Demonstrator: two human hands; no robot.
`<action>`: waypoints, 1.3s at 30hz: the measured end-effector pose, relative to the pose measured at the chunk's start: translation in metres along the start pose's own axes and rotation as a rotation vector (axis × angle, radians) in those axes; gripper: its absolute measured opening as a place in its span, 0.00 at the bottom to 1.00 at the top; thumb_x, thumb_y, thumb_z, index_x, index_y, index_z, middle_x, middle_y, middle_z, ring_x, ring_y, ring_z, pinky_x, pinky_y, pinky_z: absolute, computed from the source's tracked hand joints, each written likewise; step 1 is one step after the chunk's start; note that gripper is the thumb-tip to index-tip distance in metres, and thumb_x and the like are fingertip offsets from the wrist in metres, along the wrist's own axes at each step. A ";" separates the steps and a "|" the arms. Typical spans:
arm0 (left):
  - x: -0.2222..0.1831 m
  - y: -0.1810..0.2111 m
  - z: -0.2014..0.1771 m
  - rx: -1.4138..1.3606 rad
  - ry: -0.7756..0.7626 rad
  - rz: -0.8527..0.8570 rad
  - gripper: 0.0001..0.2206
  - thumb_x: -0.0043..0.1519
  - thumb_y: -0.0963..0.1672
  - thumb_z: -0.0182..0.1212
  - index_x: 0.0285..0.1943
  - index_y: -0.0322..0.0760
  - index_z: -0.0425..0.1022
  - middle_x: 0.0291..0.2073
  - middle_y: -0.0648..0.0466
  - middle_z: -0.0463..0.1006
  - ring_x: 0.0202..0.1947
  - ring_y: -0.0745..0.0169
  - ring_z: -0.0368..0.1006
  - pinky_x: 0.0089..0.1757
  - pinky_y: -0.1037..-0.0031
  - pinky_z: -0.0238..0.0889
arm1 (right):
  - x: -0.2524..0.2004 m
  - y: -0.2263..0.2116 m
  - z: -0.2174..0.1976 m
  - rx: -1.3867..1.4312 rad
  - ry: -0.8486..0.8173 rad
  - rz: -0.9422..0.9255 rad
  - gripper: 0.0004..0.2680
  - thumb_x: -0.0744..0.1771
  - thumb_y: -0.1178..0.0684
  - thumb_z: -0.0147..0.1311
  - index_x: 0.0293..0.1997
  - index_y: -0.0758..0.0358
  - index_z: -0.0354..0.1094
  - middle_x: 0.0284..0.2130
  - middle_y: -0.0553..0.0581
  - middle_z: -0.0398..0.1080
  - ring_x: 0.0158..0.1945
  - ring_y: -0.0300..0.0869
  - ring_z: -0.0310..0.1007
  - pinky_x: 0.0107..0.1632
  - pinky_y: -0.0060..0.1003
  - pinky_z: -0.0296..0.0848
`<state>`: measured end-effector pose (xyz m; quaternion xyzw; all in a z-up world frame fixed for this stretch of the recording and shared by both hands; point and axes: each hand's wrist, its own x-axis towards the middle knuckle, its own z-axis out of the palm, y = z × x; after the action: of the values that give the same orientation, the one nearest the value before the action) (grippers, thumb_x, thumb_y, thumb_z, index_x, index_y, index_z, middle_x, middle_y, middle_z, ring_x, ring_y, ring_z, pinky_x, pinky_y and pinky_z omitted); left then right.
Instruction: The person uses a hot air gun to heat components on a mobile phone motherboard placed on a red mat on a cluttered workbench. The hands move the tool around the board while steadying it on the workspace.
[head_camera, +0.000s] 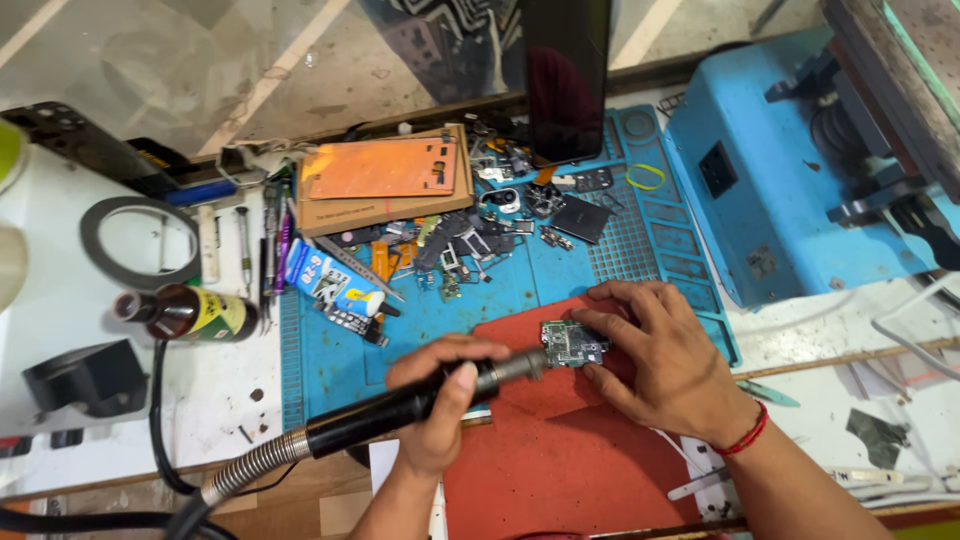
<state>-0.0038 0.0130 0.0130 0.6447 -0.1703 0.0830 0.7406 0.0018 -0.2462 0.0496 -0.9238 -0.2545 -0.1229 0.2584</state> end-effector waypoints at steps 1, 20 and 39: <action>0.003 0.001 -0.005 0.043 0.014 0.020 0.14 0.64 0.45 0.57 0.44 0.24 0.79 0.39 0.41 0.84 0.41 0.55 0.80 0.47 0.68 0.73 | 0.002 0.000 0.000 -0.050 0.000 -0.043 0.21 0.56 0.50 0.64 0.53 0.59 0.72 0.52 0.60 0.67 0.52 0.55 0.65 0.58 0.49 0.65; 0.011 -0.005 -0.003 0.039 -0.059 0.111 0.11 0.64 0.44 0.59 0.43 0.28 0.80 0.38 0.45 0.84 0.39 0.59 0.82 0.45 0.72 0.75 | 0.020 0.007 0.001 0.116 -0.137 -0.095 0.20 0.56 0.55 0.64 0.53 0.60 0.74 0.45 0.57 0.68 0.47 0.51 0.66 0.53 0.44 0.69; 0.010 -0.004 0.003 0.062 0.155 0.001 0.12 0.64 0.44 0.58 0.43 0.26 0.79 0.37 0.45 0.85 0.36 0.61 0.78 0.42 0.72 0.73 | 0.020 0.005 0.003 0.061 -0.149 -0.076 0.20 0.56 0.54 0.63 0.53 0.58 0.73 0.46 0.58 0.68 0.50 0.54 0.66 0.55 0.47 0.66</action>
<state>0.0068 0.0090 0.0136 0.6590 -0.1100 0.1384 0.7311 0.0217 -0.2402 0.0522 -0.9117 -0.3114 -0.0557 0.2622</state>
